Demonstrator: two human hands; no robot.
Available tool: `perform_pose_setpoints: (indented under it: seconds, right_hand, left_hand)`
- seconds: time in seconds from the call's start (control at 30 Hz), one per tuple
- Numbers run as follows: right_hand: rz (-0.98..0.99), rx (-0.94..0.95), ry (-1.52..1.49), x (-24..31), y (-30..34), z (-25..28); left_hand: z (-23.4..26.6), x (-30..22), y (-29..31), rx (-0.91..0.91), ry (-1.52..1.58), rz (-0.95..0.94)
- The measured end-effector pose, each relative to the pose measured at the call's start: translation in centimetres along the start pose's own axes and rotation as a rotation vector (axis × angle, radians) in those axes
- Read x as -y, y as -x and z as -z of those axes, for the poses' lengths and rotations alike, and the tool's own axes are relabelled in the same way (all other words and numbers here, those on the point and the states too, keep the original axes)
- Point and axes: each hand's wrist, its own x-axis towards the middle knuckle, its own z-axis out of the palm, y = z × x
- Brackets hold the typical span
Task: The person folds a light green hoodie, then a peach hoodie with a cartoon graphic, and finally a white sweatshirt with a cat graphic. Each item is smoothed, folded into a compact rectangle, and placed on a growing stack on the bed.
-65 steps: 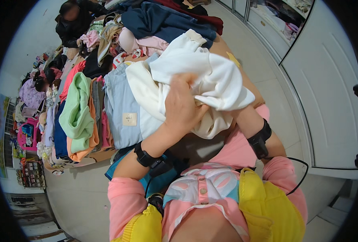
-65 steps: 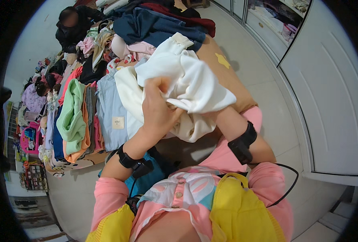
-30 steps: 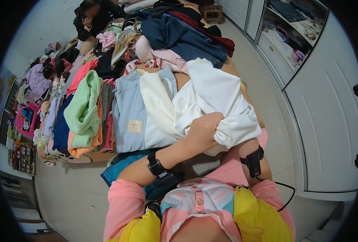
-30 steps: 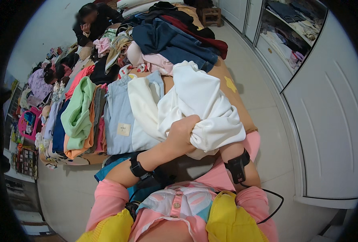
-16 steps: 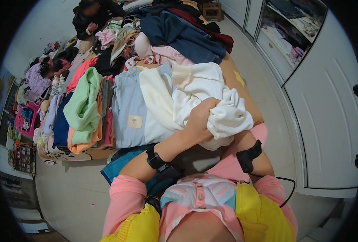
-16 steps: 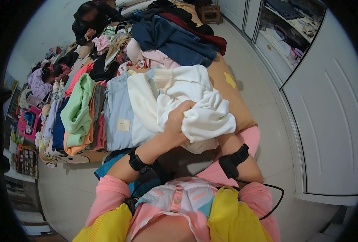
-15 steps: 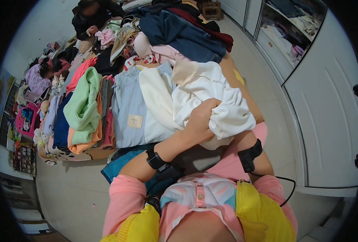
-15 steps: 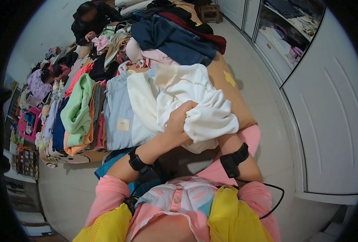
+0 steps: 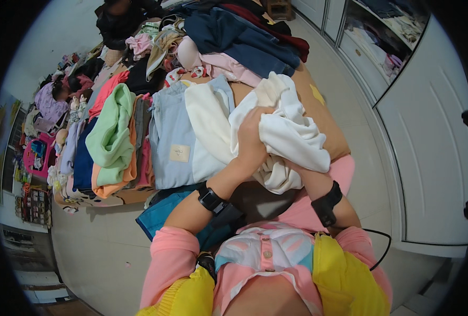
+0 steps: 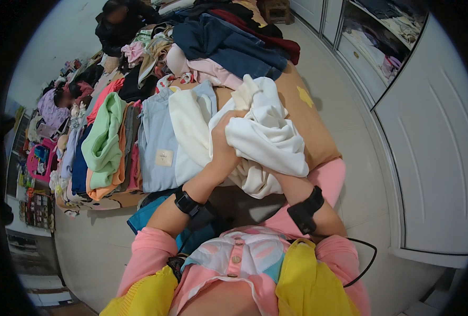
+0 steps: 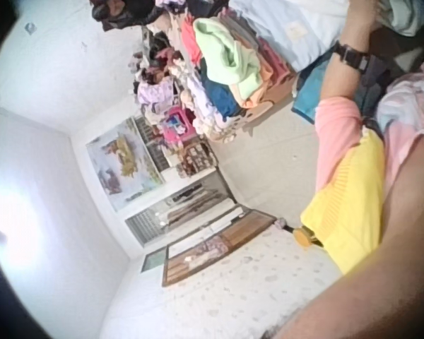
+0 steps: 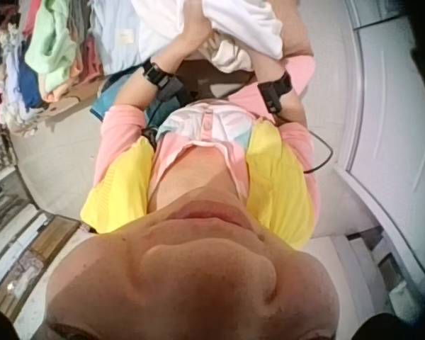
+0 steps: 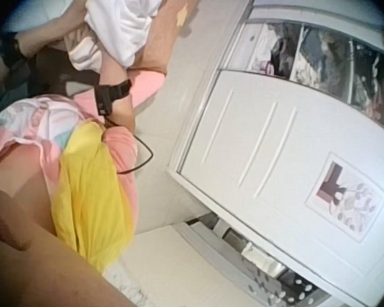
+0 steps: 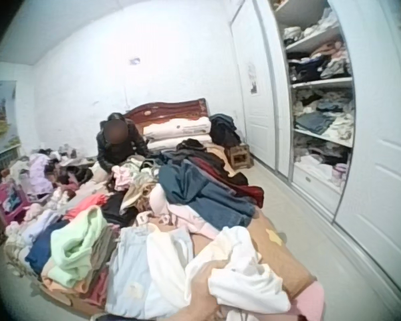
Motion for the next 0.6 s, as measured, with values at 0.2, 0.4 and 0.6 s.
perform_pose_setpoints:
  seconds: [0.2,0.4,0.6]
  right_hand:
    - [-0.002,0.153,-0.152,-1.5,1.4,-0.7]
    - [-0.234,0.313,-0.251,3.4,0.7,2.5]
    - [-0.192,0.553,-0.493,9.4,-2.0,9.1]
  left_hand:
    - [0.9,0.2,0.6,0.17,0.229,0.268]
    - [2.6,1.2,-0.5,0.242,0.282,0.249]
    - [5.2,2.3,-0.5,0.269,0.875,0.616]
